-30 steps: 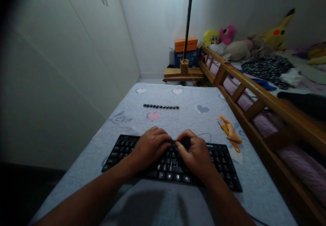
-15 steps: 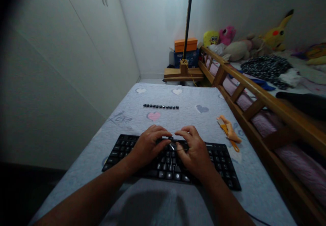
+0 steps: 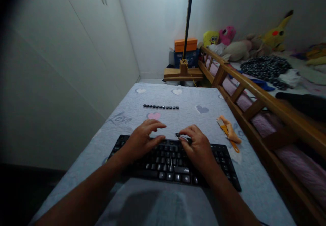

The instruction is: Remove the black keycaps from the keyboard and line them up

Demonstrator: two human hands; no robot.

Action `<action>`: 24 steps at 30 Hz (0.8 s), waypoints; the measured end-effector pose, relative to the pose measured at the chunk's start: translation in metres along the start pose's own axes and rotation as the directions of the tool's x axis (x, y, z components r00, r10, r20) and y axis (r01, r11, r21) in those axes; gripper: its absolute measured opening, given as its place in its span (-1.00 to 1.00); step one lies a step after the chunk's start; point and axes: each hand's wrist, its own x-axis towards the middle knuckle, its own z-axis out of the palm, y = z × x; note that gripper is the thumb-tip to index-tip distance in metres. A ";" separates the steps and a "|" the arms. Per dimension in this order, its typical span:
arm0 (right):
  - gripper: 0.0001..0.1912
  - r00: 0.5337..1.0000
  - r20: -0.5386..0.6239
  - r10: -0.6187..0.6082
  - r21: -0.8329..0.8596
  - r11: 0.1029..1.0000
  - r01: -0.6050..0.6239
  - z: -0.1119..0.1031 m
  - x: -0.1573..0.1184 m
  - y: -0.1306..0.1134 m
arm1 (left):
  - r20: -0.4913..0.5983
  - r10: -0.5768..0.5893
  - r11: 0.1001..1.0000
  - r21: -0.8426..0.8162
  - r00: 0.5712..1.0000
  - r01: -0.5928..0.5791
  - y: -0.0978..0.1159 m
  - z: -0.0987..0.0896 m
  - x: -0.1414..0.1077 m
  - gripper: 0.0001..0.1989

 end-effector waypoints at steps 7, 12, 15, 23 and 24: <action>-0.89 0.985 0.059 0.159 -0.218 0.966 -0.143 -0.028 0.064 0.039 | 0.016 -0.342 0.938 -0.050 0.940 0.342 -0.097 -0.062 0.003 -0.65; -0.88 0.954 0.088 0.286 -0.302 0.921 -0.248 -0.009 0.107 0.061 | -0.126 -0.484 0.858 -0.265 0.866 0.441 -0.151 -0.048 -0.008 -0.65; -0.87 0.946 0.080 0.314 -0.326 0.905 -0.273 0.008 0.124 0.075 | -0.153 -0.507 0.836 -0.327 0.848 0.440 -0.160 -0.035 -0.010 -0.69; -0.85 0.928 0.059 0.368 -0.369 0.871 -0.323 0.034 0.144 0.104 | -0.216 -0.534 0.818 -0.379 0.818 0.434 -0.168 -0.028 -0.010 -0.72; -0.84 0.927 0.061 0.370 -0.373 0.870 -0.323 0.036 0.145 0.106 | -0.210 -0.528 0.823 -0.367 0.823 0.434 -0.168 -0.028 -0.010 -0.72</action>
